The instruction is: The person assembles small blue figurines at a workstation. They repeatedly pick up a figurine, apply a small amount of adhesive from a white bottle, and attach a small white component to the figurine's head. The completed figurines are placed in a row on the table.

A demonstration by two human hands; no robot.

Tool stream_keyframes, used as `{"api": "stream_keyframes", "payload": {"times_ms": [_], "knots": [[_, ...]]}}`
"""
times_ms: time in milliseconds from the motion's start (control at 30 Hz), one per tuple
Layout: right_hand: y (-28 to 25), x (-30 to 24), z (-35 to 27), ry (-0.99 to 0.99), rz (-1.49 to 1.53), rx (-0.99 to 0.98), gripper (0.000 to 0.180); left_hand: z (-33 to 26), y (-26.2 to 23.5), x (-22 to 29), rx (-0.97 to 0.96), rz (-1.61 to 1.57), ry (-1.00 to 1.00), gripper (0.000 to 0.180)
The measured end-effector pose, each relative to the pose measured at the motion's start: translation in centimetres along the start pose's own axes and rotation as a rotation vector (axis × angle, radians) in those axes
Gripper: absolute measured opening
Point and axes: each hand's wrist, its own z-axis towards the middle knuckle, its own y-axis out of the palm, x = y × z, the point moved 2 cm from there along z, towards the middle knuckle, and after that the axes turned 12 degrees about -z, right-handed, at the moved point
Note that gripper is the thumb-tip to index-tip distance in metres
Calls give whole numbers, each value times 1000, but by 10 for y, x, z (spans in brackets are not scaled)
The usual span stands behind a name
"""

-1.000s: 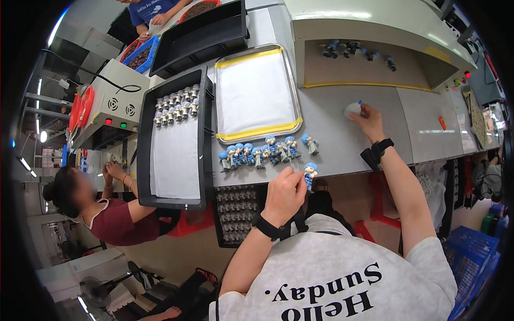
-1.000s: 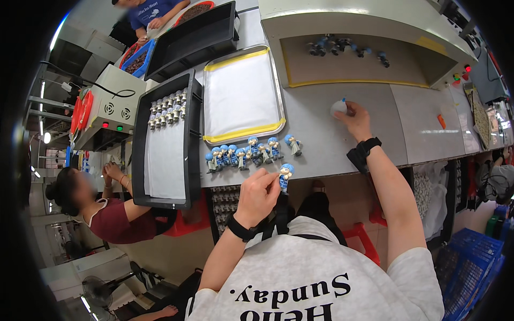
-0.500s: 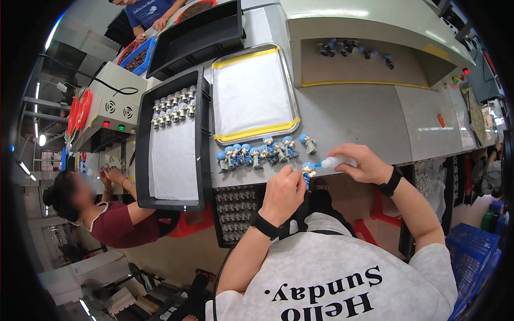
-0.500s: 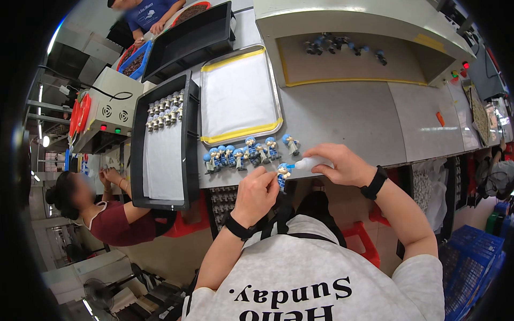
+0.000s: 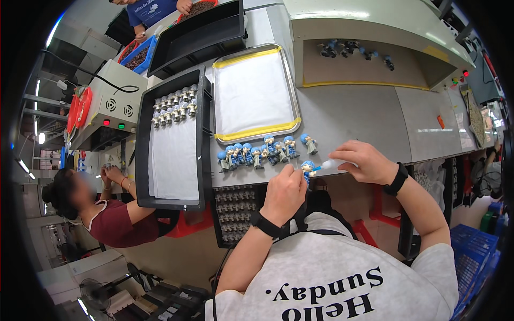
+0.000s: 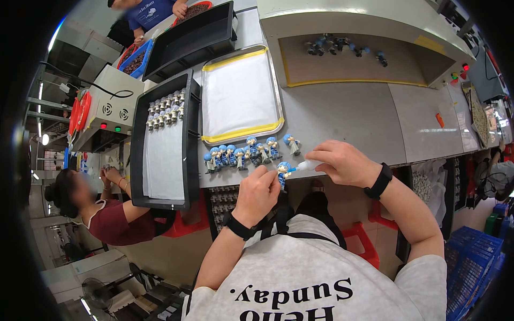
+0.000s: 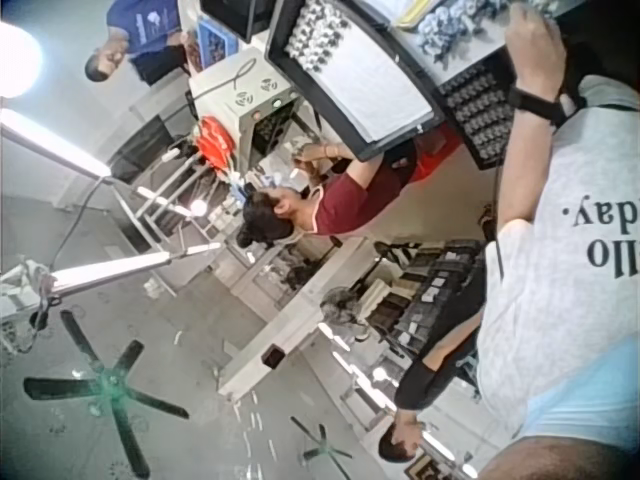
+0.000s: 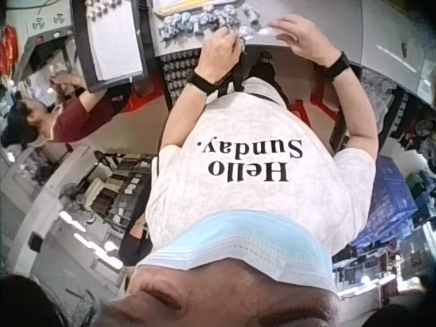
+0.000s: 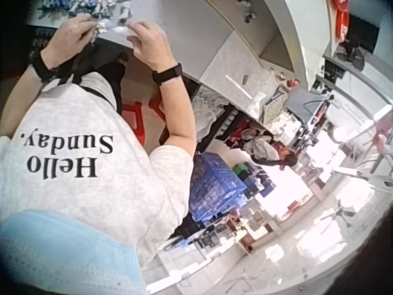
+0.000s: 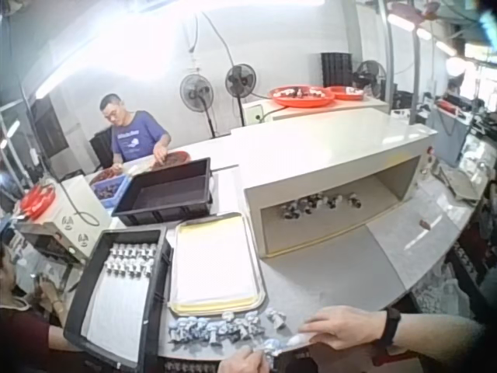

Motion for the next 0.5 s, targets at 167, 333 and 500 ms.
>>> {"api": "stream_keyframes", "payload": {"times_ms": [167, 333, 500], "knots": [[-3, -4, 2, -19, -74, -9, 33, 0, 1, -1, -3, 7, 0, 3], [-5, -7, 3, -31, -165, -24, 32, 0, 2, -1, -12, 15, -7, 3], [-7, -11, 4, -56, -257, -39, 31, 0, 2, -2, -6, 13, -3, 3]]}}
